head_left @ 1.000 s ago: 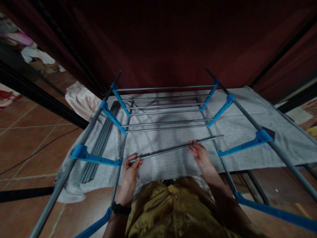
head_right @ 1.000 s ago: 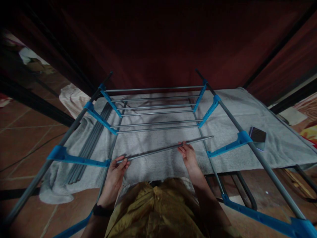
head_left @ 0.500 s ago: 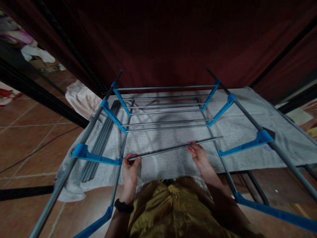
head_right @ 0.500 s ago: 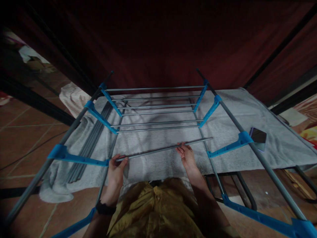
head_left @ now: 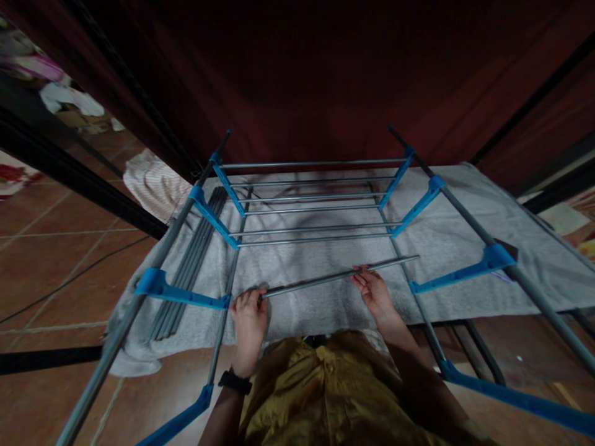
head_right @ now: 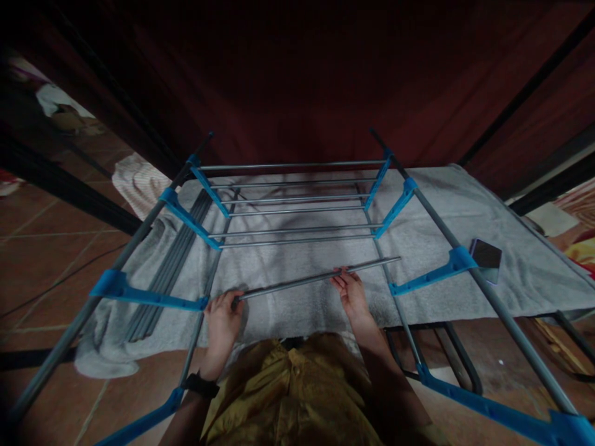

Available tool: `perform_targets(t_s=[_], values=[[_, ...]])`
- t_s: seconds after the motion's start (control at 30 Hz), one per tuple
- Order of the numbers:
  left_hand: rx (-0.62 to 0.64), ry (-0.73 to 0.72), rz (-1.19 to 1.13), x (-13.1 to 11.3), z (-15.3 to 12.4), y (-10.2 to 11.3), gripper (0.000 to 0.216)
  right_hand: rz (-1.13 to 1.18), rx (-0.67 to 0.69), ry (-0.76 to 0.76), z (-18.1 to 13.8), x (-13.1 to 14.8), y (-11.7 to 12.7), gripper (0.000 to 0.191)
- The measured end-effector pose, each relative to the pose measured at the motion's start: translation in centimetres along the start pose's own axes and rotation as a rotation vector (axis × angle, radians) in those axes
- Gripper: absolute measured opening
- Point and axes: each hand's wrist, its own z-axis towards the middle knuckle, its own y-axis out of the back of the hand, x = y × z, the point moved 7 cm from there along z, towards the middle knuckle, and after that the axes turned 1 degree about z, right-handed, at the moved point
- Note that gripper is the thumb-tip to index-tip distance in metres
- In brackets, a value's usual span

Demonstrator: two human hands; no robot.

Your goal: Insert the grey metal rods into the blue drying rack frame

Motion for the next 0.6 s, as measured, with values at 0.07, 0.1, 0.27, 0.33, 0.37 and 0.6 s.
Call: perform_targets(t_s=[0.07,0.1,0.27,0.33,0.37,0.6], values=[[0.027,-0.068,0.042,-0.7,-0.1,-0.3,0.021,0.001,-0.002,-0.002,0.0,-0.1,0.1,0.012],[0.046,-0.101,0.047,-1.1,-0.1,-0.5,0.022,0.001,-0.001,-0.003,0.0,-0.1,0.1,0.012],[0.129,-0.196,0.006,-2.4,-0.3,-1.5,0.026,-0.011,-0.001,0.0,0.0,-0.1,0.0,0.013],[0.146,-0.197,-0.019,-2.7,-0.4,-1.8,0.025,-0.01,0.003,0.003,-0.1,0.0,0.0,0.013],[0.154,-0.202,-0.027,-2.9,-0.4,-1.9,0.025,-0.008,0.006,0.002,-0.1,0.0,0.0,0.013],[0.222,-0.326,0.071,-4.9,-0.9,-3.2,0.031,-0.011,0.016,-0.005,-0.1,-0.1,0.0,0.013]])
